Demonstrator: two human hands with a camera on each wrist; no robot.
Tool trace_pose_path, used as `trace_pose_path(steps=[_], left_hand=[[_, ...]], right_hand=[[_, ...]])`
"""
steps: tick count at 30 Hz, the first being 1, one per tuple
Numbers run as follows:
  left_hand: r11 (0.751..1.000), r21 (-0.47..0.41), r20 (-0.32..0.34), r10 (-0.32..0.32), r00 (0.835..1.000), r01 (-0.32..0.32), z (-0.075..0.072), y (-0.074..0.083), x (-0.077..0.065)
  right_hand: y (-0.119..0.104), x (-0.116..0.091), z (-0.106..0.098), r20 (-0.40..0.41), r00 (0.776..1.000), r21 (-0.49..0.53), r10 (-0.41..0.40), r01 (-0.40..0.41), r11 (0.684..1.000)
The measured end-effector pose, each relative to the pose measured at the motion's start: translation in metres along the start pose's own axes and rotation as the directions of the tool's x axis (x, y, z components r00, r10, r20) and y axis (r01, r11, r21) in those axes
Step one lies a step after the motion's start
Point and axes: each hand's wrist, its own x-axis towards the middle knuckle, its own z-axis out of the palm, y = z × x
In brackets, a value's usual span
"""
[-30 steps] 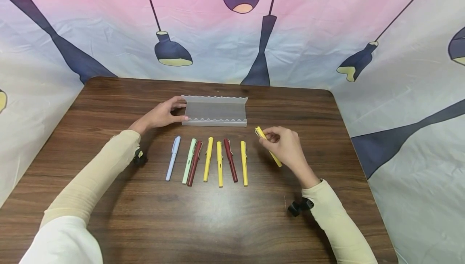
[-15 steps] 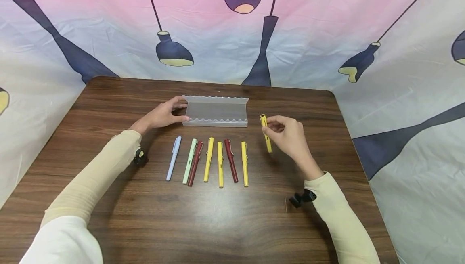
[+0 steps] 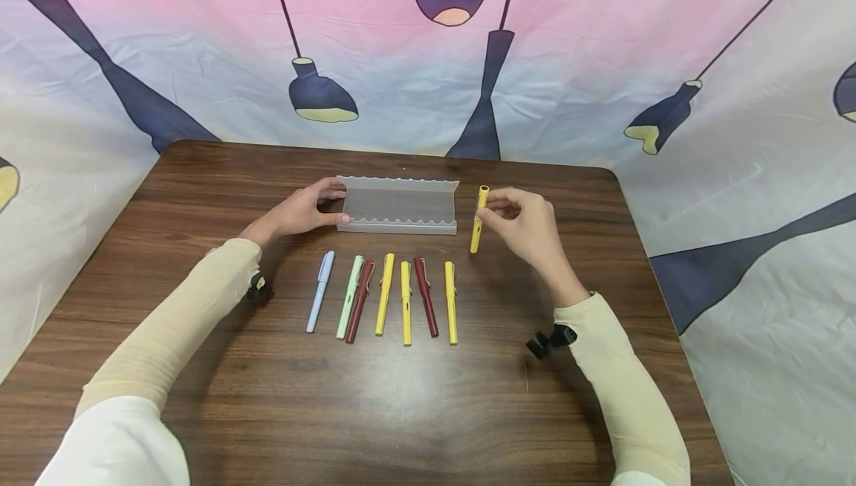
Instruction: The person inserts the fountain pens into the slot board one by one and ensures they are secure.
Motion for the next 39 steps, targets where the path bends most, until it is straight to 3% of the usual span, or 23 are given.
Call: trace_pose_path(steps=[20,39], left_hand=[[1.0,-0.011,0.001,0.0,1.0,0.0,0.001,0.001,0.0],[1.0,-0.019,-0.009,0.015,1.0,-0.015,0.001,-0.002,0.0]], right_hand=[[0.004,0.05,0.022,-0.083,0.996,0.159,0.03,-0.016,0.987],[0.026,0.068,0.049,-0.059,0.994,0.199,0.095,-0.082,0.977]])
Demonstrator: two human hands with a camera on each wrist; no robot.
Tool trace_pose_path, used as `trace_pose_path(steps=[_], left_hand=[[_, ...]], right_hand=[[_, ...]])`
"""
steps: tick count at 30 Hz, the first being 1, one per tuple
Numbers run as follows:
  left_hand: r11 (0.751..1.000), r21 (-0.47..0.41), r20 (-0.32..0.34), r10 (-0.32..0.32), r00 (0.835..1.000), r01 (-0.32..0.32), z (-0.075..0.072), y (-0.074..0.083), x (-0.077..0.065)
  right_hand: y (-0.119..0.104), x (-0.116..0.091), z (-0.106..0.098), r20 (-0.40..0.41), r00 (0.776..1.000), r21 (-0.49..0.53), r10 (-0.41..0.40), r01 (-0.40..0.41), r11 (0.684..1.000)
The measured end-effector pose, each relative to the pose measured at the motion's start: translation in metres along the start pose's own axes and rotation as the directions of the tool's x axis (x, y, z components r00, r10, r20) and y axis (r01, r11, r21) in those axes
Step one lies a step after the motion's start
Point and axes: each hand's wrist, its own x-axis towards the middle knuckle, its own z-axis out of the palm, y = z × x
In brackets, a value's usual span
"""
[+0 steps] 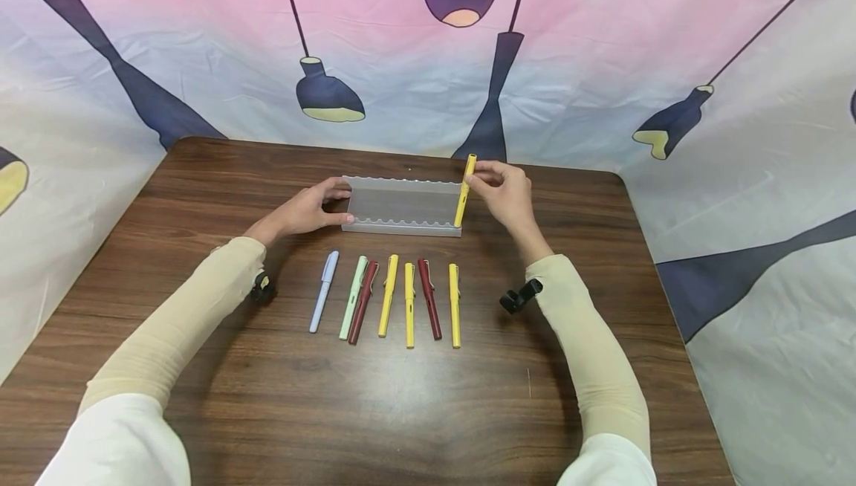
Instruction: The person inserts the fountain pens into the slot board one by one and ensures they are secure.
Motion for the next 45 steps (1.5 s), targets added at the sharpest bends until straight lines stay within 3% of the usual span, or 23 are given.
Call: trace_pose_path(steps=[14,45], left_hand=[[1.0,0.011,-0.004,-0.002,1.0,0.002,0.001,0.0,0.0],[1.0,0.014,-0.006,-0.007,1.0,0.007,0.001,-0.001,0.001]], right_hand=[[0.006,0.001,0.006,-0.023,1.0,0.044,-0.003,0.004,0.999],[0.007,-0.004,0.017,0.069,0.997,-0.052,0.038,-0.035,0.998]])
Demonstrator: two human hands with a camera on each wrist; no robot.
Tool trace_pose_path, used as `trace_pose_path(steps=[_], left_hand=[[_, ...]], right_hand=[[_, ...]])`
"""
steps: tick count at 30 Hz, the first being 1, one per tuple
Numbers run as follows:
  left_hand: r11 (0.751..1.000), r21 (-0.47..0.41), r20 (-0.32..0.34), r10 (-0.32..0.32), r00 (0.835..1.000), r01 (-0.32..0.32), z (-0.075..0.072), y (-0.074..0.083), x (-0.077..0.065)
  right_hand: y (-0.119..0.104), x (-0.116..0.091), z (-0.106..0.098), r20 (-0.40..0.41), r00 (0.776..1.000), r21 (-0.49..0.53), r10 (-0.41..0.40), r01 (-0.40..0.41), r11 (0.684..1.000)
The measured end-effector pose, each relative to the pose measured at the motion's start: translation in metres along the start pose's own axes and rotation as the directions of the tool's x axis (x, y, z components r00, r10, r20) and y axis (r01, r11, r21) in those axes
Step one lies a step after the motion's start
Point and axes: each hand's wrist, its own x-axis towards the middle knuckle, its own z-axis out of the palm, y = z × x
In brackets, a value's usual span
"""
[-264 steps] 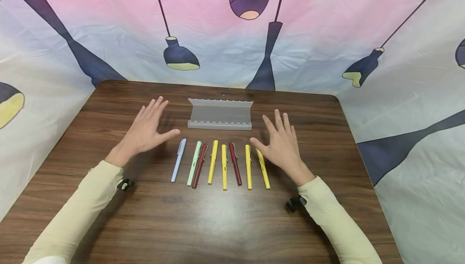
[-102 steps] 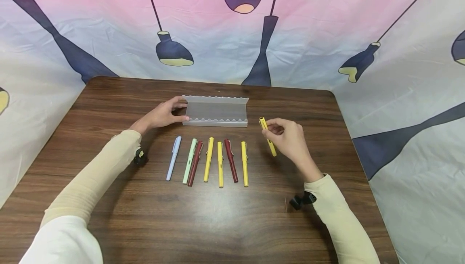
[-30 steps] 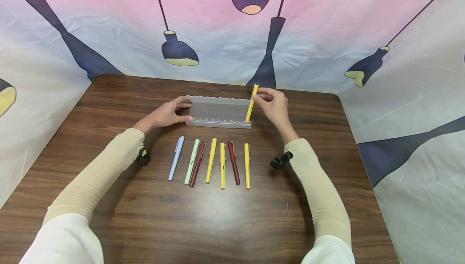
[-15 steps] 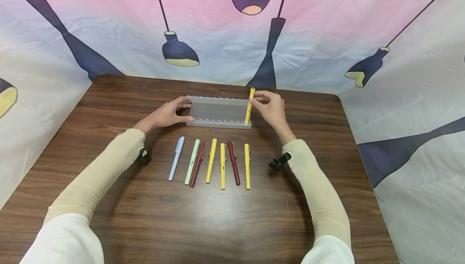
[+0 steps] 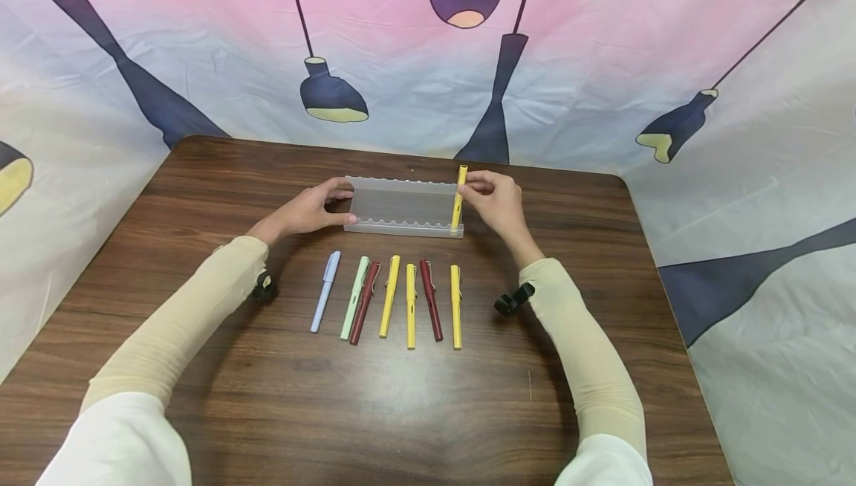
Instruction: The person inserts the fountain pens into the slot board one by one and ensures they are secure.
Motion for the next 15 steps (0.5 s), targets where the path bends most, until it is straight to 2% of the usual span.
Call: trace_pose_path(steps=[15], left_hand=[[1.0,-0.002,0.005,-0.001,1.0,0.001,0.0,0.0011,-0.0006]], right_hand=[[0.0024,0.0044,0.0049,-0.036,0.998,-0.048,-0.054,0.053,0.997]])
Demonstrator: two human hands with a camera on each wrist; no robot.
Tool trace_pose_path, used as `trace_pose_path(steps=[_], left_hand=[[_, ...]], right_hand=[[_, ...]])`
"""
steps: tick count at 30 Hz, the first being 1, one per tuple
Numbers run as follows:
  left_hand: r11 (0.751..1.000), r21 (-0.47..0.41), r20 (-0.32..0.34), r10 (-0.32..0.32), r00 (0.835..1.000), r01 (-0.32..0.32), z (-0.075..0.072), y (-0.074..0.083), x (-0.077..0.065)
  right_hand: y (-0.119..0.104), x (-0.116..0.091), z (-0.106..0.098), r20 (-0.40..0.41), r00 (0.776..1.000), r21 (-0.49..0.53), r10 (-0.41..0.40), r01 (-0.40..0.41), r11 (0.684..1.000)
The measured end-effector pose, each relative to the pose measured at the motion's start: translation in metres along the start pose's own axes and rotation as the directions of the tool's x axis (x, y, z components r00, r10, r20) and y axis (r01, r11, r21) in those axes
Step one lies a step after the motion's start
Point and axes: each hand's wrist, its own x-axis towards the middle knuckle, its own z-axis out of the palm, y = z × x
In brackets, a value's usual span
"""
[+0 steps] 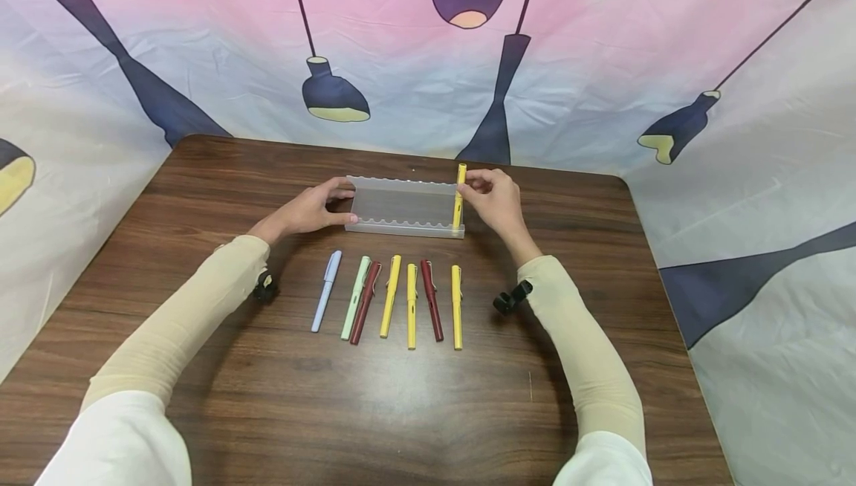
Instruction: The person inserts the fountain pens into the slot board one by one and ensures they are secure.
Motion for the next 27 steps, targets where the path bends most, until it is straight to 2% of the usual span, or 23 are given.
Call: trace_pose_path(steps=[27], left_hand=[[1.0,-0.009,-0.003,-0.005,1.0,0.005,-0.0007,0.0004,-0.0003]], right_hand=[[0.0029,0.0051,0.004,0.031,0.997,0.021,0.071,-0.072,0.997]])
